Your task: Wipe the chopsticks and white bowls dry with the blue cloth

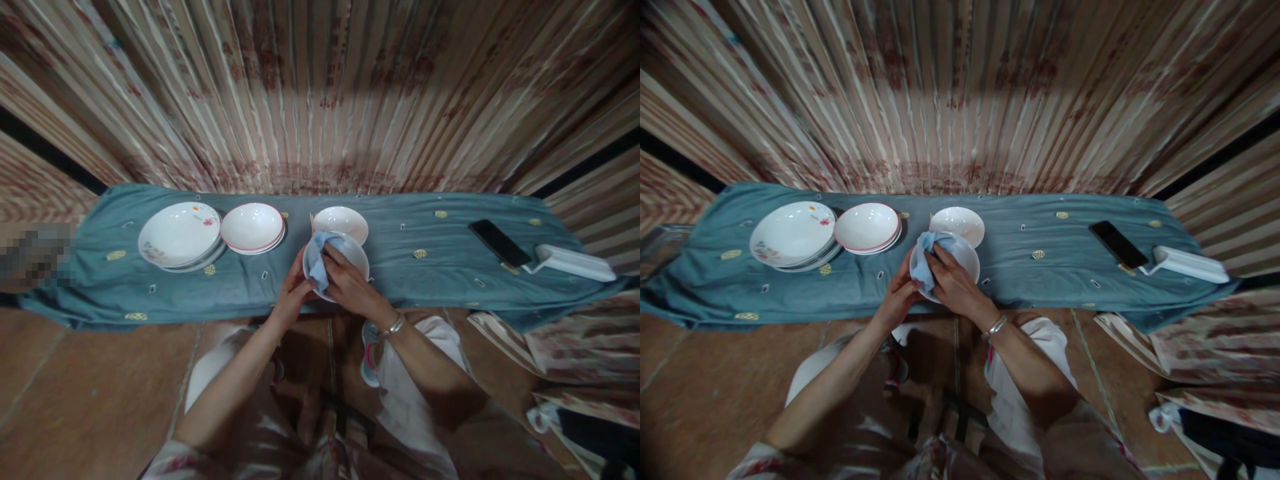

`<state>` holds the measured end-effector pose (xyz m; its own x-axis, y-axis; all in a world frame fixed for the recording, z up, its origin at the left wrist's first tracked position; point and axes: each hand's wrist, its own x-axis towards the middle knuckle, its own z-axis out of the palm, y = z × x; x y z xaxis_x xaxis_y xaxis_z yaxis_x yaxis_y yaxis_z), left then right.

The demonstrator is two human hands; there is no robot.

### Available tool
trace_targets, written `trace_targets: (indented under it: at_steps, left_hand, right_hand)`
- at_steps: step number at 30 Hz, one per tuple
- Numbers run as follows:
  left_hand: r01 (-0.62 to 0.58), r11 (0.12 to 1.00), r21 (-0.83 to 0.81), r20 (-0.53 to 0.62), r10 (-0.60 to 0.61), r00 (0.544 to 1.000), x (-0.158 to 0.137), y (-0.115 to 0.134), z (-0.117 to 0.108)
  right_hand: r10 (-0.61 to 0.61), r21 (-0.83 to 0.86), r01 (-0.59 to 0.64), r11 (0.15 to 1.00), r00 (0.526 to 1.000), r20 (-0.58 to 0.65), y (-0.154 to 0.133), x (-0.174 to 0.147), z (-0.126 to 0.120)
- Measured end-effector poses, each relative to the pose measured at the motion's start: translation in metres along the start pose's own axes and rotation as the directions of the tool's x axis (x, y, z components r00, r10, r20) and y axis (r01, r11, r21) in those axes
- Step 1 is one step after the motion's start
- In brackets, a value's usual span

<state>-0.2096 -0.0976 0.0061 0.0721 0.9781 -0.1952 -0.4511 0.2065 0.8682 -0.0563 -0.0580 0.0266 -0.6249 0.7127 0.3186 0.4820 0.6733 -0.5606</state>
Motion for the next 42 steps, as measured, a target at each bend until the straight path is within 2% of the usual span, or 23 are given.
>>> trace_targets:
  at_steps: [2, 5, 8, 11, 15, 19, 21, 24, 27, 29, 34, 38, 42]
  left_hand:
    - [0.006, 1.000, 0.000, 0.006, -0.006, 1.000, -0.001, -0.001, 0.000]
    - [0.002, 1.000, 0.011, 0.015, -0.002, 1.000, -0.001, -0.002, -0.001]
    - [-0.009, 1.000, 0.027, 0.012, 0.009, 1.000, -0.002, -0.002, -0.005]
    - [-0.039, 0.998, 0.042, 0.000, 0.039, 0.999, -0.002, 0.000, -0.008]
    - [-0.064, 0.996, 0.062, -0.030, 0.066, 0.997, -0.003, 0.005, -0.012]
    - [-0.078, 0.994, 0.076, -0.050, 0.082, 0.995, -0.004, 0.007, -0.015]
    - [-0.091, 0.993, 0.078, -0.048, 0.094, 0.994, -0.005, 0.007, -0.016]
    - [-0.095, 0.992, 0.078, -0.042, 0.099, 0.994, -0.005, 0.006, -0.017]
    - [-0.078, 0.995, 0.067, -0.034, 0.081, 0.996, -0.006, 0.007, -0.017]
    - [-0.055, 0.997, 0.057, -0.018, 0.056, 0.998, -0.007, 0.007, -0.016]
    - [-0.035, 0.998, 0.051, 0.014, 0.035, 0.999, -0.008, 0.005, -0.014]
    - [-0.032, 0.998, 0.047, 0.013, 0.031, 0.999, -0.008, 0.003, -0.013]
    - [-0.039, 0.997, 0.063, 0.011, 0.038, 0.999, -0.007, 0.004, -0.015]
  right_hand:
    - [0.060, -0.170, -0.059, 0.984, 0.998, -0.002, -0.001, 0.000, -0.002]
    - [0.166, -0.384, -0.160, 0.909, 0.986, -0.016, -0.003, 0.002, -0.008]
    - [0.215, -0.492, -0.201, 0.847, 0.976, -0.028, -0.005, 0.004, -0.012]
    - [0.231, -0.534, -0.210, 0.819, 0.973, -0.027, -0.006, 0.005, -0.013]
    - [0.245, -0.534, -0.205, 0.820, 0.970, 0.003, -0.008, 0.005, -0.010]
    - [0.225, -0.474, -0.163, 0.865, 0.971, 0.075, -0.011, 0.003, -0.006]
    - [0.212, -0.367, -0.150, 0.918, 0.968, 0.134, -0.011, 0.003, -0.005]
    - [0.152, -0.097, -0.137, 0.986, 0.973, 0.172, -0.012, 0.005, -0.002]
    - [0.069, 0.162, -0.086, 0.983, 0.992, 0.103, -0.010, 0.006, 0.003]
    - [0.025, 0.240, -0.036, 0.970, 0.999, 0.048, -0.008, 0.006, 0.007]
    - [0.014, 0.132, -0.011, 0.991, 1.000, -0.020, -0.001, 0.004, 0.011]
    - [0.077, -0.041, -0.079, 0.996, 0.995, -0.056, 0.002, 0.005, 0.009]
    - [0.127, -0.263, -0.147, 0.954, 0.988, -0.090, 0.000, 0.007, 0.002]
